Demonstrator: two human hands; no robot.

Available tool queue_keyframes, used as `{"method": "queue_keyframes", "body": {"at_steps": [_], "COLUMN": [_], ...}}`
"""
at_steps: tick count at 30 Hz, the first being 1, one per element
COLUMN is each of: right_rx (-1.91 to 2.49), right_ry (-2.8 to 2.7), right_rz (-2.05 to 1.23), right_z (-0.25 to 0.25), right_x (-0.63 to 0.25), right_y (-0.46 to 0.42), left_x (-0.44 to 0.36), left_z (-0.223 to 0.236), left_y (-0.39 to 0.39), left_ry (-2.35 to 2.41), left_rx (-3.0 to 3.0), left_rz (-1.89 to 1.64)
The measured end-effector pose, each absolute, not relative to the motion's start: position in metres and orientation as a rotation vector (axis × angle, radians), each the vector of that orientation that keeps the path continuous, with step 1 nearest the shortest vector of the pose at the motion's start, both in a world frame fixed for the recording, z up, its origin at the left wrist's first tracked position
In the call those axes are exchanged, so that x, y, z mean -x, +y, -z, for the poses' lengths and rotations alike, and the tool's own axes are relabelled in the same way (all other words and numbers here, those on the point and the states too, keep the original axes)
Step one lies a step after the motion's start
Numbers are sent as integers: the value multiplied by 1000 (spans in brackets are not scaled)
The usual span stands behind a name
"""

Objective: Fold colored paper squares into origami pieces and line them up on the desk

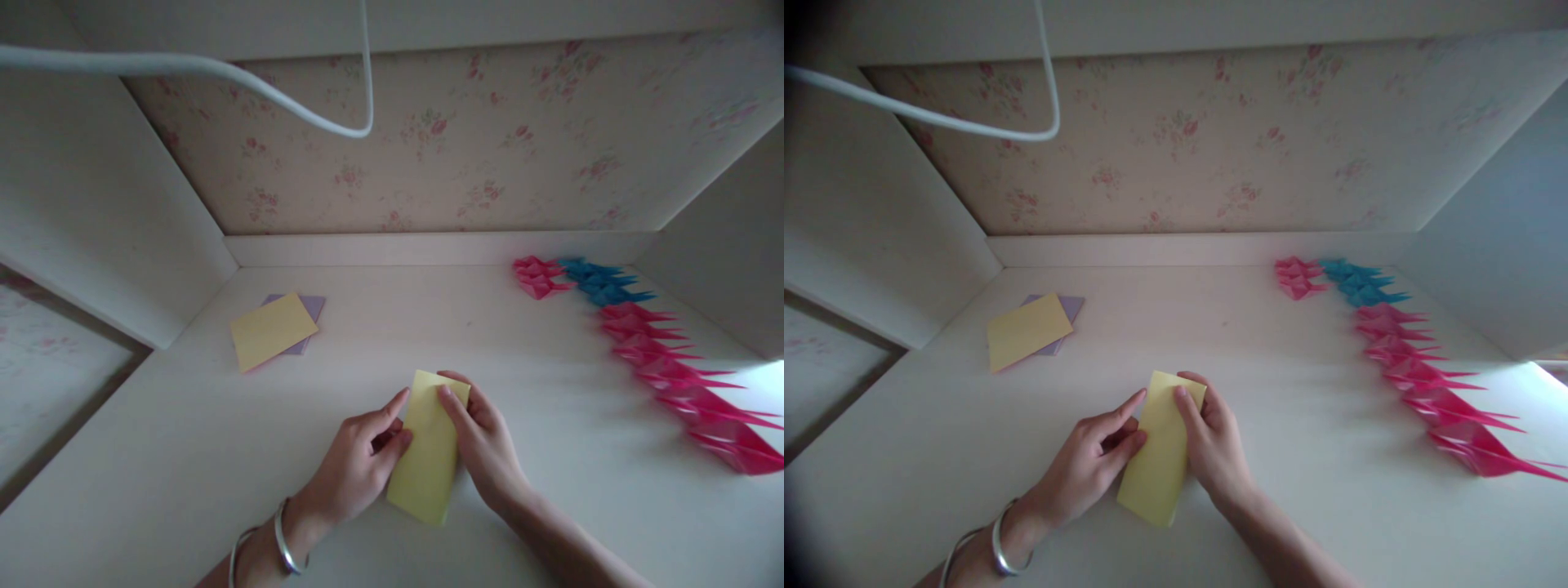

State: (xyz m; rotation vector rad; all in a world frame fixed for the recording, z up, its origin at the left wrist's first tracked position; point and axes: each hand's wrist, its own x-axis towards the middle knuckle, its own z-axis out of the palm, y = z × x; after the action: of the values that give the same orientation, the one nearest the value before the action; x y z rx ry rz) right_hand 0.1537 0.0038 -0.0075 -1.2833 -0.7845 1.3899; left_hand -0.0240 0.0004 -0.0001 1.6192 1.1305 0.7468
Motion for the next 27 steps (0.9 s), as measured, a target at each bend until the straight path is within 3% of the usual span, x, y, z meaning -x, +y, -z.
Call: {"method": "queue_keyframes", "body": {"at_steps": [27], "right_rx": [1272], "right_ry": [-741], "right_rz": [-1427], "right_z": [8], "right_x": [-152], "right_y": [4], "left_x": [24], "left_z": [-5], "left_y": [0], "left_ry": [1059], "left_rx": [-1531], "left_rz": [-739]}}
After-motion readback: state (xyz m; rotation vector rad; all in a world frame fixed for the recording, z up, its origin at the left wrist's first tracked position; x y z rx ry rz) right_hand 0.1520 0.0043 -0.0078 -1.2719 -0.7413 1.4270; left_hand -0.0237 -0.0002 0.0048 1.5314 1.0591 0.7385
